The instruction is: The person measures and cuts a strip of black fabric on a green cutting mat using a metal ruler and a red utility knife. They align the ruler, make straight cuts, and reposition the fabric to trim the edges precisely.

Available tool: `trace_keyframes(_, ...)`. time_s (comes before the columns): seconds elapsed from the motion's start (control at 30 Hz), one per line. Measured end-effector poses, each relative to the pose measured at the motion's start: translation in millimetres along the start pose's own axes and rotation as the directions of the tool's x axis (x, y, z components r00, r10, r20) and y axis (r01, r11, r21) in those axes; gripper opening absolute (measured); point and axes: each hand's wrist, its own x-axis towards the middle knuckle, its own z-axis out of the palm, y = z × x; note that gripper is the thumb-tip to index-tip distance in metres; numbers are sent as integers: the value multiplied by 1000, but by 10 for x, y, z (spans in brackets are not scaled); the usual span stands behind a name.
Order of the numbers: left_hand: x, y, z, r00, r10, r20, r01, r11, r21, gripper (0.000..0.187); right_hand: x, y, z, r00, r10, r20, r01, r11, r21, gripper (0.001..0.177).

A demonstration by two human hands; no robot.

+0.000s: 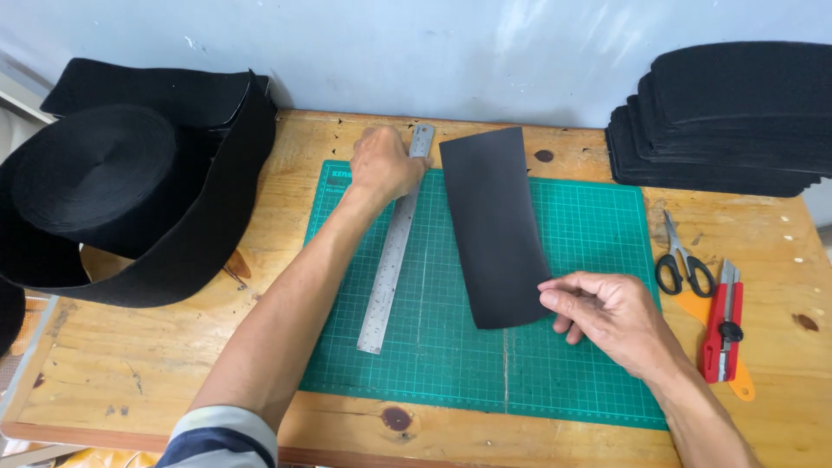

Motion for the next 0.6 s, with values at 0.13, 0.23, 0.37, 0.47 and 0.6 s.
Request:
trace_keyframes(0.13,119,-86,123,999,-30,-18,28,993,-117,35,-34,-33,16,1000,-7,-3,7,1000,7,29)
trace_keyframes(0.23,-222,65,-212,994,-92,-66,73,966,-248,40,-54,-33,28,1000,-4,-9,4,1000,-4,28)
trace_keyframes(0.37,-489,-34,-430,986,5,-169,-59,947,-315,40,-47,-15,74,995,65,-71,-61,997,53,16)
trace_keyframes(0.47,-747,-77,-528,981,-33,-193,-36,937,-346,16,-79,-92,84,978,152,-142,-160,986,-48,5)
trace_keyframes(0.6,-969,-313,-441,987,-34,-155,-85,714,-695,13,-112,-162,32,986,78,-147,-92,992,-90,16)
